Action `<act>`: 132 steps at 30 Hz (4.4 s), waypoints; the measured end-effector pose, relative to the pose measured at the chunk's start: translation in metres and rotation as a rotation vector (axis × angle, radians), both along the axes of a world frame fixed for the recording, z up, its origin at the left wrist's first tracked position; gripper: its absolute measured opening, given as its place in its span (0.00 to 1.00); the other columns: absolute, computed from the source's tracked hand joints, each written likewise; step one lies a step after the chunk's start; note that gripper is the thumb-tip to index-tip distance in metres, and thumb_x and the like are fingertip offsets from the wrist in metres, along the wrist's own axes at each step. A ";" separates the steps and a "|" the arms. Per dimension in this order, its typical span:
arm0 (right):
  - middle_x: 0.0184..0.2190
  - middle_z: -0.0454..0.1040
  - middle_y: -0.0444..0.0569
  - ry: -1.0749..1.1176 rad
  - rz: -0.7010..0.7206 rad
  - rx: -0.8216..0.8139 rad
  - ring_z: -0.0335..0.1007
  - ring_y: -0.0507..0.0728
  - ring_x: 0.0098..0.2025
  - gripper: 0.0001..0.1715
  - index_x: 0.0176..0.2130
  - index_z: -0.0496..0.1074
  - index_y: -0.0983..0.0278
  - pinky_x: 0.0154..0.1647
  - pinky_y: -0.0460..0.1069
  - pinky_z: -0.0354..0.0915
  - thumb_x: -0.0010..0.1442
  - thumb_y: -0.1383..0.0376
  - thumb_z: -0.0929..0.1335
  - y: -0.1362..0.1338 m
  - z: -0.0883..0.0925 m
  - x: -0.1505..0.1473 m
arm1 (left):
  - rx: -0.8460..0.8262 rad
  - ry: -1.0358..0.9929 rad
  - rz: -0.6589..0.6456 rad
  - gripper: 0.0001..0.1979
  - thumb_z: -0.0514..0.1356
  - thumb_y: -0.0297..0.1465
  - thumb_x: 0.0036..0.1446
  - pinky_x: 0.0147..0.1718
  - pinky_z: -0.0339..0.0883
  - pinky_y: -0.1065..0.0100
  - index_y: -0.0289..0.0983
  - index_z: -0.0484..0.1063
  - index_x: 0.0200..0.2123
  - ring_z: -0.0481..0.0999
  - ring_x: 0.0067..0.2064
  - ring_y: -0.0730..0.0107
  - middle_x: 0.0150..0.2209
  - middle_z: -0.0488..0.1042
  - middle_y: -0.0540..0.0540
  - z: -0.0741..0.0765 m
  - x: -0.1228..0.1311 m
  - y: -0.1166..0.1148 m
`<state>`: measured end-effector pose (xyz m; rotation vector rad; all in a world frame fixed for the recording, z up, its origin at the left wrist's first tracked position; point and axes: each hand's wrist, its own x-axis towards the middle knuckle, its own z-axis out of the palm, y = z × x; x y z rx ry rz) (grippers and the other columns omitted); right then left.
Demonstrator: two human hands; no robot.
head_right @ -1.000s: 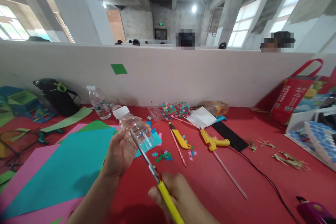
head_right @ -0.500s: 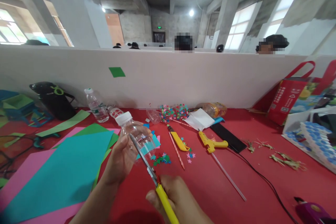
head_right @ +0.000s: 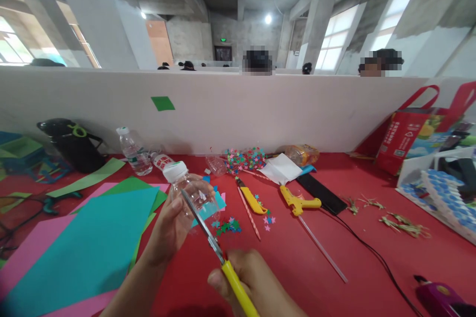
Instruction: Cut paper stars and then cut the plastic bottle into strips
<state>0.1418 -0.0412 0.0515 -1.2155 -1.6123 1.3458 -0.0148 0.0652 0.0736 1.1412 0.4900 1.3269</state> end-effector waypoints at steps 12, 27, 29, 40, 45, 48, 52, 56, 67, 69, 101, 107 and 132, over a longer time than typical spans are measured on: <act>0.19 0.47 0.36 -0.019 -0.064 -0.045 0.41 0.48 0.20 0.37 0.26 0.57 0.60 0.18 0.44 0.44 0.57 0.31 0.57 -0.001 -0.005 0.001 | -0.040 -0.012 0.009 0.19 0.66 0.41 0.50 0.50 0.65 0.56 0.40 0.73 0.43 0.73 0.50 0.53 0.42 0.77 0.42 -0.012 0.002 0.002; 0.16 0.50 0.33 0.082 -0.027 -0.110 0.43 0.46 0.17 0.38 0.26 0.56 0.60 0.16 0.43 0.42 0.54 0.30 0.60 0.002 -0.006 0.000 | -0.043 0.007 0.033 0.22 0.66 0.39 0.51 0.53 0.63 0.58 0.42 0.71 0.50 0.70 0.55 0.54 0.47 0.76 0.44 -0.011 -0.001 0.005; 0.15 0.56 0.35 0.057 -0.008 -0.130 0.47 0.46 0.16 0.37 0.29 0.59 0.61 0.16 0.43 0.45 0.56 0.31 0.59 -0.001 -0.001 0.006 | -0.048 -0.013 0.005 0.20 0.65 0.39 0.52 0.51 0.64 0.59 0.42 0.71 0.48 0.72 0.51 0.56 0.45 0.76 0.45 -0.006 -0.002 0.006; 0.20 0.59 0.39 -0.128 0.156 0.030 0.53 0.48 0.21 0.35 0.29 0.58 0.61 0.20 0.44 0.50 0.60 0.33 0.57 -0.002 0.020 0.034 | -0.160 -0.240 0.029 0.15 0.61 0.42 0.57 0.50 0.67 0.55 0.40 0.74 0.45 0.77 0.49 0.57 0.44 0.79 0.43 0.029 -0.009 0.010; 0.27 0.64 0.44 -0.227 0.141 0.069 0.56 0.51 0.27 0.35 0.33 0.63 0.63 0.26 0.45 0.54 0.60 0.34 0.60 0.000 0.025 0.042 | -0.227 -0.276 0.062 0.17 0.59 0.42 0.58 0.49 0.70 0.53 0.37 0.74 0.44 0.78 0.46 0.56 0.40 0.79 0.42 0.036 -0.021 0.012; 0.25 0.63 0.43 -0.231 0.166 0.047 0.56 0.52 0.26 0.37 0.34 0.64 0.63 0.25 0.45 0.55 0.59 0.33 0.58 0.001 0.021 0.047 | -0.211 -0.267 0.023 0.16 0.62 0.36 0.54 0.48 0.71 0.53 0.38 0.74 0.46 0.77 0.47 0.55 0.42 0.78 0.43 0.034 -0.026 0.009; 0.24 0.62 0.42 -0.220 0.147 -0.012 0.55 0.51 0.25 0.35 0.36 0.63 0.62 0.25 0.46 0.56 0.61 0.34 0.56 -0.003 0.015 0.045 | -0.195 -0.240 0.035 0.20 0.63 0.33 0.53 0.48 0.72 0.54 0.41 0.71 0.50 0.77 0.49 0.56 0.43 0.78 0.46 0.034 -0.029 0.008; 0.24 0.60 0.42 -0.197 0.147 0.051 0.52 0.50 0.25 0.35 0.32 0.60 0.62 0.24 0.46 0.51 0.61 0.34 0.57 -0.001 0.015 0.032 | -0.210 -0.232 0.042 0.20 0.63 0.34 0.54 0.48 0.72 0.54 0.41 0.71 0.51 0.77 0.49 0.56 0.43 0.77 0.45 0.034 -0.027 0.007; 0.20 0.57 0.38 -0.068 0.148 0.012 0.51 0.48 0.21 0.31 0.32 0.57 0.62 0.21 0.45 0.48 0.64 0.37 0.58 0.000 0.020 0.022 | -0.208 -0.205 -0.023 0.24 0.62 0.33 0.56 0.51 0.70 0.55 0.41 0.67 0.57 0.74 0.53 0.54 0.47 0.77 0.44 0.028 -0.010 -0.002; 0.21 0.58 0.38 -0.074 0.153 -0.004 0.52 0.48 0.21 0.31 0.31 0.57 0.61 0.21 0.45 0.47 0.64 0.38 0.58 -0.001 0.018 0.022 | -0.207 -0.202 -0.019 0.25 0.62 0.33 0.56 0.51 0.70 0.55 0.41 0.67 0.57 0.74 0.53 0.54 0.46 0.77 0.44 0.029 -0.008 -0.003; 0.19 0.53 0.37 -0.119 0.069 0.029 0.46 0.48 0.21 0.35 0.27 0.56 0.61 0.18 0.45 0.43 0.59 0.32 0.58 0.002 0.010 0.012 | -0.044 -0.159 0.022 0.16 0.58 0.44 0.61 0.53 0.68 0.54 0.43 0.70 0.49 0.73 0.56 0.55 0.48 0.75 0.43 0.023 -0.009 0.003; 0.20 0.49 0.37 -0.139 0.016 0.041 0.42 0.49 0.22 0.39 0.26 0.55 0.60 0.19 0.45 0.42 0.55 0.29 0.55 0.003 0.007 0.007 | -0.031 -0.156 0.018 0.17 0.59 0.44 0.60 0.52 0.68 0.53 0.45 0.70 0.50 0.74 0.52 0.56 0.45 0.75 0.44 0.023 -0.008 -0.001; 0.19 0.50 0.36 -0.146 -0.001 0.049 0.45 0.48 0.21 0.39 0.24 0.54 0.61 0.20 0.46 0.43 0.56 0.29 0.55 -0.003 0.014 0.004 | 0.022 -0.142 0.008 0.17 0.60 0.42 0.59 0.59 0.61 0.52 0.45 0.70 0.49 0.71 0.57 0.56 0.49 0.74 0.44 0.017 -0.006 0.001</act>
